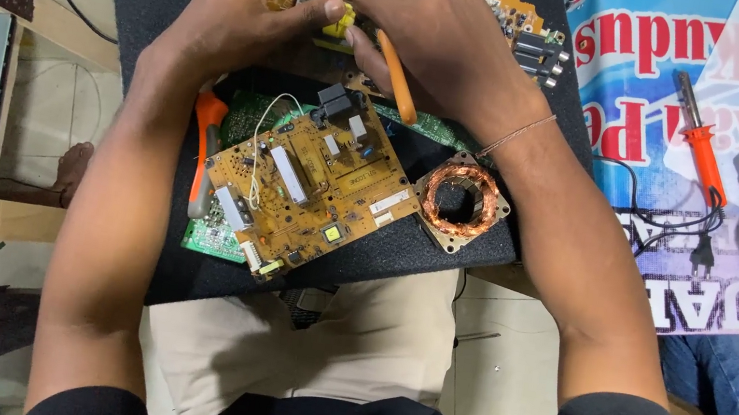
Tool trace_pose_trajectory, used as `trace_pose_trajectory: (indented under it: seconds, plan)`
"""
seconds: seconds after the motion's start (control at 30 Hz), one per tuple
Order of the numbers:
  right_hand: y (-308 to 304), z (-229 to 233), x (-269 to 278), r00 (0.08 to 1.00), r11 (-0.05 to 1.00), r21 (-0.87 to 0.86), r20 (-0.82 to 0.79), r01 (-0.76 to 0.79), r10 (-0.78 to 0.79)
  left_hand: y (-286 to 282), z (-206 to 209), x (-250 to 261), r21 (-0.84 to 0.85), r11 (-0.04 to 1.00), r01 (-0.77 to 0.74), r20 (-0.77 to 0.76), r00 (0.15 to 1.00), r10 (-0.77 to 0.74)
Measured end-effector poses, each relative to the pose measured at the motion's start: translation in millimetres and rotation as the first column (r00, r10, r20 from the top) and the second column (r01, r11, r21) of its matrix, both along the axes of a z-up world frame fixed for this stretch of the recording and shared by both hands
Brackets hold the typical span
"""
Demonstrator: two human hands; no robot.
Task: The person uses a brush to clean dust from a metal power supply casing and a circuit board. They hold the components steady with one hand while scrubbing the surfaces with the brush in the other hand.
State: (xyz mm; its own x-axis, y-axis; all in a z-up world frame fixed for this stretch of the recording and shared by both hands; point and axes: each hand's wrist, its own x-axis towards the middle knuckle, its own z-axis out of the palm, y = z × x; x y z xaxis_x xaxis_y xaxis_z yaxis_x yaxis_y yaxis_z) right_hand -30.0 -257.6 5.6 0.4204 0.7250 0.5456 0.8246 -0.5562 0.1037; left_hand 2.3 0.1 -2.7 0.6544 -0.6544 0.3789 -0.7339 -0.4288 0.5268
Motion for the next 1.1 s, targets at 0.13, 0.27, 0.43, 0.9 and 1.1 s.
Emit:
trace_pose_trajectory:
  seconds: [0.13, 0.27, 0.43, 0.9, 1.1]
  plan:
    - [-0.3, -0.7, 0.3, 1.0, 1.0, 0.009, -0.005, -0.003, 0.003, 1.5, -4.0, 2.4, -0.013, 1.0, 0.021, 0.024, 1.0, -0.021]
    - [0.4, 2.3, -0.5, 1.0, 1.0, 0.017, -0.003, -0.023, 0.024, 0.2, -1.2, 1.7, 0.0, 1.0, 0.009, 0.013, 1.0, -0.009]
    - [0.8, 4.6, -1.9, 0.998, 0.998, 0.038, -0.033, -0.047, 0.048, 1.3, -3.6, 3.4, -0.02, 0.999, 0.025, 0.011, 1.0, -0.025]
    - [0.0, 5.0, -1.5, 0.997, 1.0, 0.009, -0.082, 0.012, -0.011, 1.8, -5.1, 3.8, -0.031, 0.999, 0.016, -0.015, 1.0, -0.016]
    - [0.4, 5.2, -1.7, 0.996, 0.999, -0.012, -0.088, 0.03, -0.031, 1.4, -3.9, 2.8, -0.034, 0.999, 0.008, -0.025, 1.0, -0.009]
